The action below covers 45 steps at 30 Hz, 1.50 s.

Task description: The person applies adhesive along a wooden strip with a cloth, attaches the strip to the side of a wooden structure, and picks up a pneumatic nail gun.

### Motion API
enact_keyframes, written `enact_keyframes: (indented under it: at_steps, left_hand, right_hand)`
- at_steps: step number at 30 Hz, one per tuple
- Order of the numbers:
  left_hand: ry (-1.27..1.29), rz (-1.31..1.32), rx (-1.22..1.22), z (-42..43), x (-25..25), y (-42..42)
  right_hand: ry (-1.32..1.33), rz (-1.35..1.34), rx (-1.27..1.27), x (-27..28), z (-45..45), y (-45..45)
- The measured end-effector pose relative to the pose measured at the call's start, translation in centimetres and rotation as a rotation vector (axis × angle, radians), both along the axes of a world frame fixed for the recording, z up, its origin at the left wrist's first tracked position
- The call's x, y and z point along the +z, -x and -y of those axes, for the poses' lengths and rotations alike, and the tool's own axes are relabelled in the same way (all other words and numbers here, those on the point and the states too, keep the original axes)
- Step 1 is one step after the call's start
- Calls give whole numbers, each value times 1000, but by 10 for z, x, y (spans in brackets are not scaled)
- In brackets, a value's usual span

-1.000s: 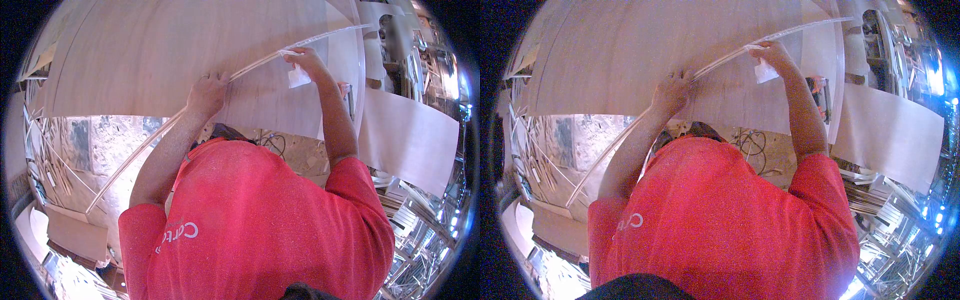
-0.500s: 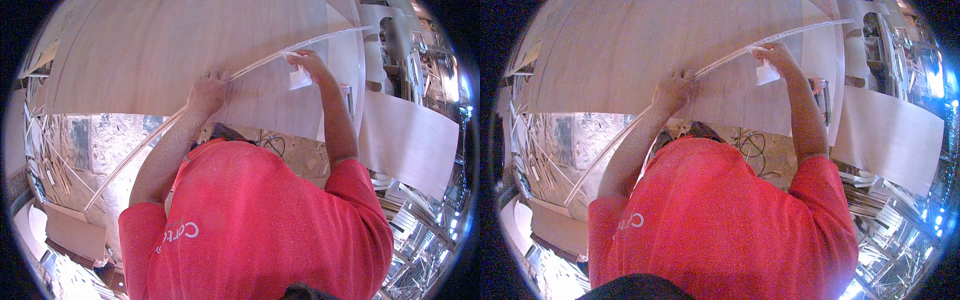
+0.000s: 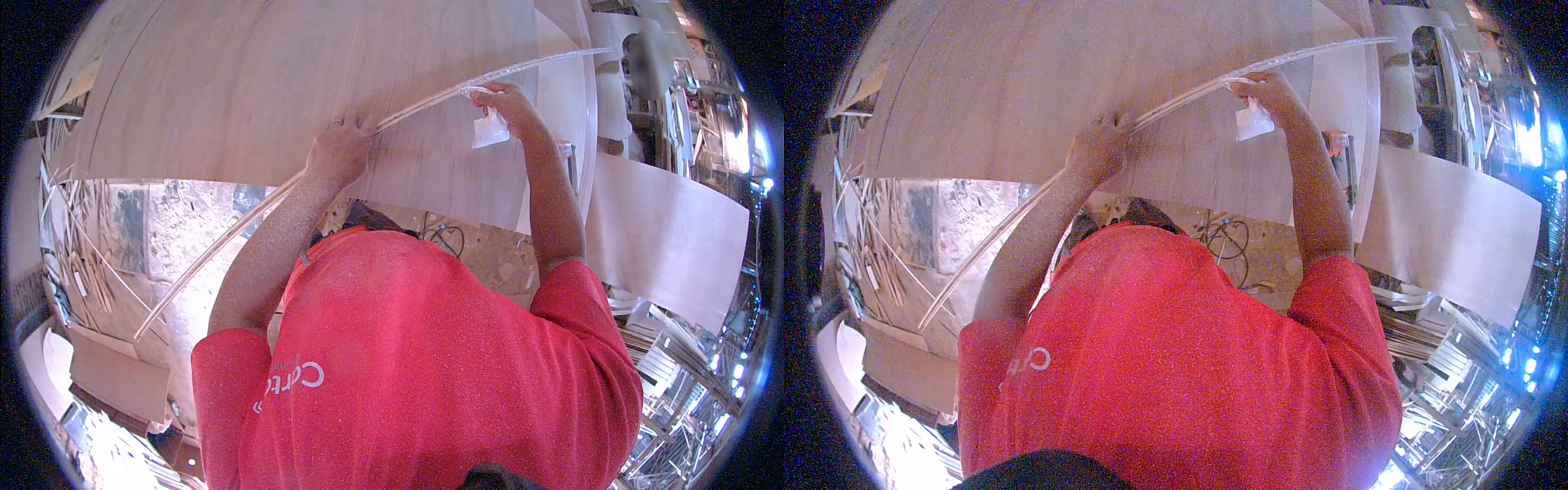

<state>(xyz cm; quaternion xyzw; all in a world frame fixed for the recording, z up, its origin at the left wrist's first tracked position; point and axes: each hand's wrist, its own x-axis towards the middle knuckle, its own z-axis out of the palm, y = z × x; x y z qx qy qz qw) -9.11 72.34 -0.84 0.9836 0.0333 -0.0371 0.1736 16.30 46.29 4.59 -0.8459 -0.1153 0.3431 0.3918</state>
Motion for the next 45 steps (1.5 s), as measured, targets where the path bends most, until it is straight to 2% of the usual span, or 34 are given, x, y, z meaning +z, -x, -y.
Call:
enact_keyframes:
  at_steps: [6,8,17,21,23,26,29,32,36,39,41,45]
  left_hand:
    - [-17,9,-8,-1,-3,0]
    - [-20,51,-7,0,-6,0]
    - [-1,40,9,0,-1,1]
    - [5,104,1,-1,-11,1]
    - [12,79,-5,-2,-12,1]
    - [35,69,13,0,-9,1]
    - [30,63,17,-1,-7,1]
    - [16,74,-7,-2,-10,0]
    - [16,64,-9,-2,-15,-1]
    - [-3,93,2,-2,-18,-1]
    - [8,89,-8,-2,-18,-1]
    - [11,89,-10,-3,-14,0]
  right_hand:
    - [48,66,-22,5,-6,3]
    - [80,212,82,16,-13,10]
    - [247,385,160,-5,-18,-14]
    - [290,397,215,4,-28,-8]
    - [324,549,237,-6,-26,-13]
    - [338,488,217,10,-34,0]
    - [328,400,201,-3,-32,-6]
    - [325,416,244,11,-39,5]
    - [231,395,231,-2,-39,11]
    - [208,483,303,-7,-43,10]
    - [255,448,232,-4,-46,18]
    - [350,343,256,8,-57,29]
